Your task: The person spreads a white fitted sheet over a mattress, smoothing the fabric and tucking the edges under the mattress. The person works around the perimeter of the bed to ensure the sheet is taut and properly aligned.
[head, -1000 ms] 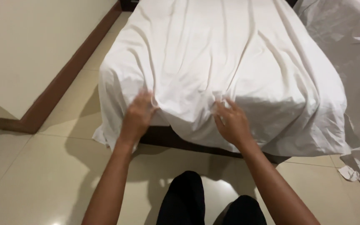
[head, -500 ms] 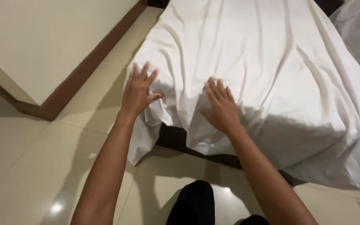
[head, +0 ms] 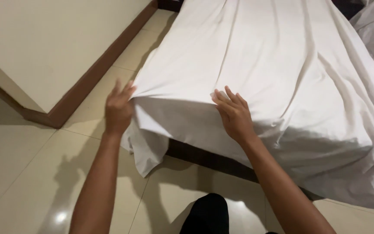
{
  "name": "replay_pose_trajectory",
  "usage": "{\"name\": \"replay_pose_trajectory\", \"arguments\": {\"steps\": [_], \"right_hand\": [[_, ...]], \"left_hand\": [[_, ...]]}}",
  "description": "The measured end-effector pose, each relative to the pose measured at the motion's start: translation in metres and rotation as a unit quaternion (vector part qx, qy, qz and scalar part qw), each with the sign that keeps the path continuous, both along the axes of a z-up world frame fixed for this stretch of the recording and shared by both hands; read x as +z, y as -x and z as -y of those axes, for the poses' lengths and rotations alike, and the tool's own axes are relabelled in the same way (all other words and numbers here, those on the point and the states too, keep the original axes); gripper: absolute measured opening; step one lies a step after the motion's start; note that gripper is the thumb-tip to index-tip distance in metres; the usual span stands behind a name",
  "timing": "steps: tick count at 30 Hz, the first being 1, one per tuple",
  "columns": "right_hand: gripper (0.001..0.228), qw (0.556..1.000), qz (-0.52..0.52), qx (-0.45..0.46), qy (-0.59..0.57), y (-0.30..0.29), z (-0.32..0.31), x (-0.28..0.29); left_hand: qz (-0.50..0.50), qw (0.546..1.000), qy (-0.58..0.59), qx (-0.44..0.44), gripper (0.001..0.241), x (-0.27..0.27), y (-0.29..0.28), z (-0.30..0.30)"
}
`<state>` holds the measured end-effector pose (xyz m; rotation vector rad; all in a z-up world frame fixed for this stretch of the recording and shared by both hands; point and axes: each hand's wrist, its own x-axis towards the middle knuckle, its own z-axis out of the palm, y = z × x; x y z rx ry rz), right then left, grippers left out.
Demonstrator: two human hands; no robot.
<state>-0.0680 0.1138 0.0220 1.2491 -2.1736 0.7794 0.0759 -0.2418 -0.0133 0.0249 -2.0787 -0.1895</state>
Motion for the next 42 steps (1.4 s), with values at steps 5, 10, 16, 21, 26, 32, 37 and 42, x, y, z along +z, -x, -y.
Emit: {"name": "replay_pose_trajectory", "arguments": {"steps": [5, 10, 16, 21, 26, 32, 37, 42], "right_hand": [[0.029, 0.999, 0.014, 0.013, -0.033, -0.003, 0.001, -0.007], [0.028, 0.997, 0.007, 0.014, -0.071, -0.003, -0.011, -0.01], [0.049, 0.992, -0.056, -0.022, -0.109, 0.003, -0.045, -0.013], [0.077, 0.981, -0.077, -0.082, -0.158, 0.011, -0.11, 0.004], [0.081, 0.974, -0.057, -0.135, -0.171, 0.029, -0.187, 0.0], [0.078, 0.96, -0.041, -0.205, -0.187, 0.044, -0.248, -0.008], [0.047, 0.969, -0.065, -0.191, -0.146, 0.055, -0.262, -0.018], [0.025, 0.991, -0.018, -0.132, -0.034, 0.048, -0.269, -0.017]], "left_hand": [[0.031, 0.999, -0.022, 0.003, 0.039, -0.007, -0.023, -0.007], [0.056, 0.998, -0.008, 0.0, 0.037, -0.001, -0.016, -0.04], [0.065, 0.996, 0.034, -0.041, 0.059, 0.004, 0.003, -0.092], [0.1, 0.985, 0.063, -0.123, 0.073, 0.014, 0.036, -0.159], [0.12, 0.971, 0.088, -0.186, 0.072, 0.021, 0.075, -0.213], [0.14, 0.968, 0.065, -0.197, 0.067, 0.019, 0.103, -0.236], [0.097, 0.979, 0.064, -0.17, 0.04, 0.009, 0.111, -0.238], [0.088, 0.979, -0.022, -0.181, 0.025, 0.01, 0.107, -0.249]]}}
